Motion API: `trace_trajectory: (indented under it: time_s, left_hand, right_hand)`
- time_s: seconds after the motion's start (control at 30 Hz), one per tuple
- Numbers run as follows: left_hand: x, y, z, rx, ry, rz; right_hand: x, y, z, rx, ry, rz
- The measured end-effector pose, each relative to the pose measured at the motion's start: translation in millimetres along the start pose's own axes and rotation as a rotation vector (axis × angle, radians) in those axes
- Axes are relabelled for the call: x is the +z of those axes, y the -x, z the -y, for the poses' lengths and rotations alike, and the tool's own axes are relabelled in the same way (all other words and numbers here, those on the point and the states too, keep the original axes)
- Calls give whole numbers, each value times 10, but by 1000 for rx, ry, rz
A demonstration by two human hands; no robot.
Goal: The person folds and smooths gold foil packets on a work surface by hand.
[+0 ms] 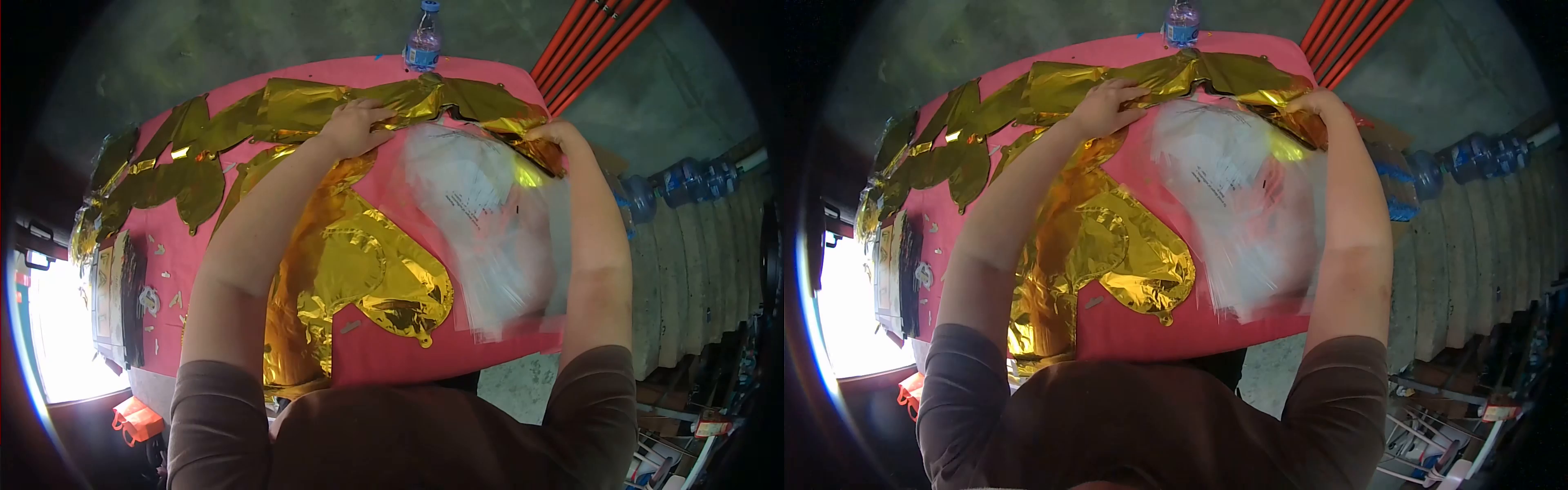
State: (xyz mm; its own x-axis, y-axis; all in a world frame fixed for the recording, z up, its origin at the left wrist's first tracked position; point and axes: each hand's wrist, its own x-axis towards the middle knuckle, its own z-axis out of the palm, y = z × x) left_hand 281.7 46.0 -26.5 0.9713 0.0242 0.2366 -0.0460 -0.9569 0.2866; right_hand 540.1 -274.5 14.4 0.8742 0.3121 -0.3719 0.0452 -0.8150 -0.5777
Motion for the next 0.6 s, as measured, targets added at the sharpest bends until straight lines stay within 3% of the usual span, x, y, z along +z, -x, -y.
trace_trajectory:
  time_s: [0.23,0.43,0.53,0.6]
  left_hand:
    - [-10,22,-2,29,-19,-29]
    - [-19,23,-21,15,-24,-24]
    - [0,42,-19,19,-28,-38]
    - [9,25,-1,19,-41,-51]
  right_hand:
    - [-46,-92,-39,-77,129,2]
    - [-23,-57,16,51,42,128]
    - [-13,-287,-127,-5,139,43]
    - [-21,-368,-200,-137,-31,-37]
